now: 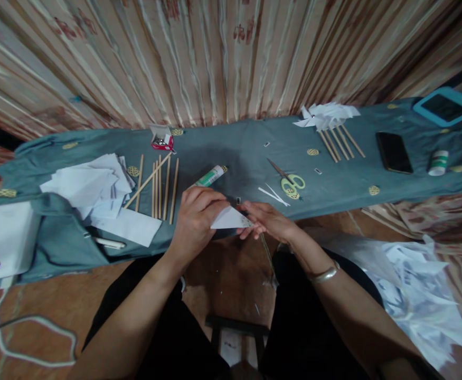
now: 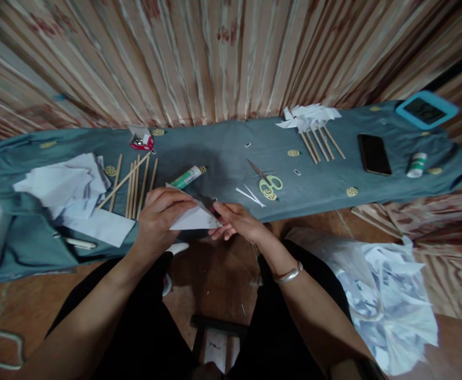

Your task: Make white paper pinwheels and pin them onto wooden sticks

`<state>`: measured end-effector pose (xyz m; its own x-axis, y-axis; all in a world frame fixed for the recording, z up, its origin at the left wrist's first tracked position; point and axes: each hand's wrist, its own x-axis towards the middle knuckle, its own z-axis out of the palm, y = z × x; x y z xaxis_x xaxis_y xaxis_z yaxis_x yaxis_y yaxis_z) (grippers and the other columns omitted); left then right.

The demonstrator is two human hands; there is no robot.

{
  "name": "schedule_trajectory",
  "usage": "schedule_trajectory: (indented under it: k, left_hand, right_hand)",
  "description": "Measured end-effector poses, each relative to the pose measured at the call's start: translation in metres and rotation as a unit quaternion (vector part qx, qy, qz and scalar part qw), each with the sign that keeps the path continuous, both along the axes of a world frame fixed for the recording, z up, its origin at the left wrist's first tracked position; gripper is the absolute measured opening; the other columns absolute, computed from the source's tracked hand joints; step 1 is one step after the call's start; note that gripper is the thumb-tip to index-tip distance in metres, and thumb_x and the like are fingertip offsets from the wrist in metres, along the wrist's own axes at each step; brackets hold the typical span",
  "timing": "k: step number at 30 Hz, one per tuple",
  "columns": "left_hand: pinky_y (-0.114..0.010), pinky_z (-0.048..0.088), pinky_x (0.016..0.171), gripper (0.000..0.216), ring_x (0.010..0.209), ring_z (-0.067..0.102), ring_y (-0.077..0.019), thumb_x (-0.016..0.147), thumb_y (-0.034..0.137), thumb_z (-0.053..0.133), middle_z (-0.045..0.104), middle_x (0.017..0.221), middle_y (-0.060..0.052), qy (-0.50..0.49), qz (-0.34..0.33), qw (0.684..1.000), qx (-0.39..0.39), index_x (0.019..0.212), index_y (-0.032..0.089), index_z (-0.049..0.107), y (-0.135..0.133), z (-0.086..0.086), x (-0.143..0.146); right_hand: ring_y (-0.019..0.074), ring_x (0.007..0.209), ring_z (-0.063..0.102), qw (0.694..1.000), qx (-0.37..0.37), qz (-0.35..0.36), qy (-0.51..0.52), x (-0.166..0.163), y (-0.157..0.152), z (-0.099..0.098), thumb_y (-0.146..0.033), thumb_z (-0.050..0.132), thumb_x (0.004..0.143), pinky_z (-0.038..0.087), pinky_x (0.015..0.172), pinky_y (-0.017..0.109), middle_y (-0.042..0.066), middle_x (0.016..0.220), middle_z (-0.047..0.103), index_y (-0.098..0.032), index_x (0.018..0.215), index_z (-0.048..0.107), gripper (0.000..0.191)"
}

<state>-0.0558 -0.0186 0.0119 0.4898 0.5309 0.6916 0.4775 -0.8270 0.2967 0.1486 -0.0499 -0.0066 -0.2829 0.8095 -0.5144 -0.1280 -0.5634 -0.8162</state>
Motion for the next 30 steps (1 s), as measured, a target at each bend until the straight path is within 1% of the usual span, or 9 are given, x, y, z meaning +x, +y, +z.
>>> schedule_trajectory:
  k: [2,4,6,9,12,17,20,23,30]
  left_hand:
    - [-0.039,0.046,0.086,0.010,0.093,0.061,-0.0209,0.091,0.021,0.062,0.072,0.095,-0.005,0.001,0.002,1.000,0.002,0.096,0.022,0.071,0.000,0.000,0.002]
    - [-0.041,0.046,0.089,0.012,0.096,0.061,-0.0213,0.091,0.019,0.060,0.072,0.097,-0.005,0.005,-0.002,1.000,0.000,0.096,0.022,0.071,-0.001,0.000,0.004]
    - [-0.044,0.045,0.096,0.018,0.100,0.060,-0.0213,0.093,0.014,0.055,0.072,0.101,-0.005,0.009,-0.006,1.000,-0.003,0.097,0.022,0.070,-0.002,-0.002,0.005]
    - [-0.048,0.042,0.106,0.026,0.105,0.059,-0.0202,0.092,0.008,0.050,0.071,0.108,-0.004,0.023,-0.002,1.000,-0.003,0.099,0.023,0.070,-0.003,-0.006,0.005]
    - [-0.050,0.040,0.109,0.032,0.108,0.059,-0.0210,0.089,0.002,0.048,0.071,0.112,-0.004,0.051,0.015,0.999,-0.007,0.101,0.022,0.070,-0.003,-0.013,0.003]
    - [-0.055,0.038,0.109,0.041,0.112,0.057,-0.0255,0.083,-0.003,0.046,0.070,0.118,-0.008,0.140,0.018,0.988,-0.066,0.109,0.019,0.070,-0.007,-0.025,0.002]
    - [-0.055,0.036,0.110,0.041,0.115,0.057,-0.0256,0.085,0.000,0.047,0.068,0.122,-0.009,0.174,0.006,0.980,-0.098,0.113,0.020,0.069,-0.009,-0.029,0.002]
    - [-0.053,0.037,0.110,0.035,0.117,0.056,-0.0253,0.089,0.004,0.048,0.068,0.125,-0.009,0.187,-0.003,0.977,-0.100,0.114,0.019,0.068,-0.011,-0.031,0.002]
    - [-0.054,0.041,0.105,0.028,0.108,0.061,-0.0256,0.091,0.010,0.051,0.072,0.116,-0.010,0.187,-0.011,0.977,-0.098,0.111,0.018,0.069,-0.010,-0.034,0.003]
  right_hand:
    - [0.0152,0.059,0.071,0.998,-0.012,-0.007,0.061,-0.002,-0.001,-0.001,-0.059,0.074,0.074,0.050,0.044,0.018,0.006,0.074,0.076,-0.016,0.099,0.066,0.050]
    - [0.0117,0.062,0.070,0.994,0.000,-0.053,0.098,-0.002,0.000,-0.001,-0.043,0.084,0.068,0.055,0.054,0.019,0.002,0.078,0.075,-0.017,0.100,0.067,0.044]
    - [0.0095,0.064,0.068,0.989,0.014,-0.101,0.104,0.001,0.002,0.000,-0.031,0.088,0.061,0.056,0.061,0.019,-0.001,0.078,0.074,-0.018,0.100,0.069,0.046]
    - [0.0089,0.059,0.064,0.987,0.044,-0.138,0.074,0.007,0.006,-0.001,-0.028,0.088,0.060,0.051,0.057,0.020,-0.003,0.072,0.072,-0.019,0.103,0.068,0.049]
    - [0.0087,0.055,0.060,0.984,0.082,-0.155,0.017,0.012,0.009,-0.005,-0.030,0.087,0.059,0.046,0.053,0.021,-0.006,0.069,0.070,-0.020,0.106,0.065,0.053]
    - [0.0143,0.060,0.064,0.968,0.156,-0.140,-0.141,0.018,0.011,-0.017,-0.029,0.078,0.064,0.051,0.061,0.028,-0.004,0.067,0.069,-0.019,0.108,0.061,0.049]
    - [0.0170,0.067,0.067,0.937,0.211,-0.108,-0.255,0.019,0.010,-0.019,-0.024,0.071,0.071,0.054,0.067,0.031,0.000,0.074,0.071,-0.018,0.116,0.060,0.046]
    - [0.0183,0.072,0.069,0.902,0.255,-0.087,-0.336,0.018,0.009,-0.018,-0.022,0.065,0.077,0.056,0.073,0.034,0.004,0.085,0.074,-0.018,0.124,0.058,0.048]
    - [0.0254,0.085,0.070,0.840,0.312,-0.064,-0.440,0.013,0.012,-0.017,-0.024,0.060,0.083,0.056,0.083,0.043,0.010,0.102,0.074,-0.018,0.129,0.057,0.047]
